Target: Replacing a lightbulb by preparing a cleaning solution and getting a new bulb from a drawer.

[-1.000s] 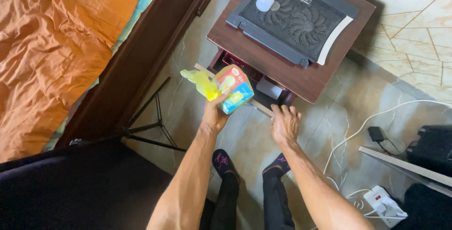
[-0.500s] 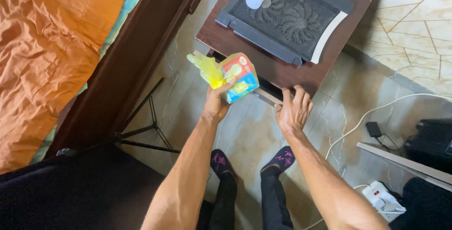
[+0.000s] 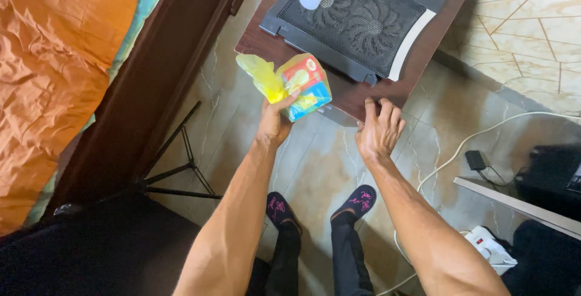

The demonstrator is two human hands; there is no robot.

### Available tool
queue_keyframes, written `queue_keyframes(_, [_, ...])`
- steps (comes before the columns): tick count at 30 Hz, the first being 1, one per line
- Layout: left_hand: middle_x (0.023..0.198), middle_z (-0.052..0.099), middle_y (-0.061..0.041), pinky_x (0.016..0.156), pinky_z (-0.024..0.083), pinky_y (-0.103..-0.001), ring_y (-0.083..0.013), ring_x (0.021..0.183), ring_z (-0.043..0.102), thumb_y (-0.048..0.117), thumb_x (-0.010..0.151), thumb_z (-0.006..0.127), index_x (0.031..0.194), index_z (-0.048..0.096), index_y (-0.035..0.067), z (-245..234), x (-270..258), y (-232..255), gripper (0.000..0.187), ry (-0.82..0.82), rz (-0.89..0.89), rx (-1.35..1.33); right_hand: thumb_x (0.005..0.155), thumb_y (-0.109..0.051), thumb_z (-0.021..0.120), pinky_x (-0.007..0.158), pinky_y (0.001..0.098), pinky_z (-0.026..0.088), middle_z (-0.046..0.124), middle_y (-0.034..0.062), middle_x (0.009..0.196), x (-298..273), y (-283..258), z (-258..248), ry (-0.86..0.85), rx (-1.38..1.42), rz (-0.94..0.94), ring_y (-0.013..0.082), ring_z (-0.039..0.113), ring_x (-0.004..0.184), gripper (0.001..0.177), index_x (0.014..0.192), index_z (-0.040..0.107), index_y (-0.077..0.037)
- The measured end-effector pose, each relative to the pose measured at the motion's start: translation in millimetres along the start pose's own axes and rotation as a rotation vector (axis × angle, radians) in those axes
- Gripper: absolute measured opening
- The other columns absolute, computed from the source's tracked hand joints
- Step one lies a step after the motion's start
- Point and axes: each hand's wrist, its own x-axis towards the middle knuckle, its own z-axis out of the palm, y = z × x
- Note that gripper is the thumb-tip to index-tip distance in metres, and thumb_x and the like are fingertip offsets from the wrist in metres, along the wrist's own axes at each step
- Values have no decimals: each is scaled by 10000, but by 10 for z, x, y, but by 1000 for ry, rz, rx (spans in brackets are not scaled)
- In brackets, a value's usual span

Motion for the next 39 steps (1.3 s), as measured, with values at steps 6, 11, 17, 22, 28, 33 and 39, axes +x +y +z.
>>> queue_keyframes(6, [1356, 624, -135, 1030, 545, -488, -310, 1232, 638, 67, 822, 789, 1477, 439, 23, 0, 24, -2, 743, -14, 15, -7, 685, -92, 881, 984, 510, 393, 527, 113, 1361, 24, 19, 3, 24, -58, -37, 333, 480, 1246, 697, 1337, 641, -146])
queue_keyframes(11, [1362, 607, -129, 1034, 545, -485, -312, 1247, 620, 43, 819, 791, 1470, 418, 52, 27, -24, 50, 750, -28, 36, 4, 664, -91, 879, 985, 504, 407, 528, 118, 1354, 50, -35, -112, -37, -52, -28, 335, 482, 1239, 712, 1333, 642, -139])
queue_keyframes(17, [1354, 615, -122, 1016, 553, -468, -296, 1230, 637, 48, 806, 783, 1480, 414, 62, 88, -432, 189, 769, 36, 10, 105, 657, -238, 908, 1013, 525, 398, 533, 113, 1319, 121, -69, -310, -156, 18, 62, 335, 486, 1238, 700, 1306, 657, -164])
queue_keyframes(22, [1342, 630, -102, 1009, 555, -452, -272, 1212, 646, 58, 806, 791, 1470, 435, 65, 431, -858, 425, 753, 6, 10, 182, 722, -309, 890, 987, 529, 443, 567, 118, 1290, 144, -171, -689, -182, 218, 244, 336, 533, 1219, 624, 1285, 668, -157])
queue_keyframes(28, [1295, 673, -88, 986, 556, -402, -249, 1180, 664, 92, 765, 825, 1434, 495, 76, 1304, -1281, 1045, 746, -98, -11, 379, 807, -410, 816, 930, 432, 546, 666, 69, 1230, 400, -256, -1459, -266, 879, 613, 240, 654, 1091, 544, 1270, 657, -173])
queue_keyframes(33, [1277, 691, -59, 1009, 530, -366, -192, 1184, 657, 157, 736, 864, 1412, 540, 74, 2289, -1678, 1619, 754, -313, 114, 595, 904, -463, 688, 872, 456, 544, 641, 35, 1213, 712, -316, -2483, -400, 1566, 738, 220, 651, 1016, 478, 1290, 583, -200])
queue_keyframes(39, [1227, 713, -53, 996, 526, -334, -168, 1136, 663, 188, 704, 887, 1340, 604, 49, 3100, -1670, 1933, 710, -418, 198, 809, 884, -442, 642, 864, 469, 558, 645, 32, 1266, 875, -414, -3871, -484, 1948, 403, 208, 680, 1077, 528, 1341, 554, -192])
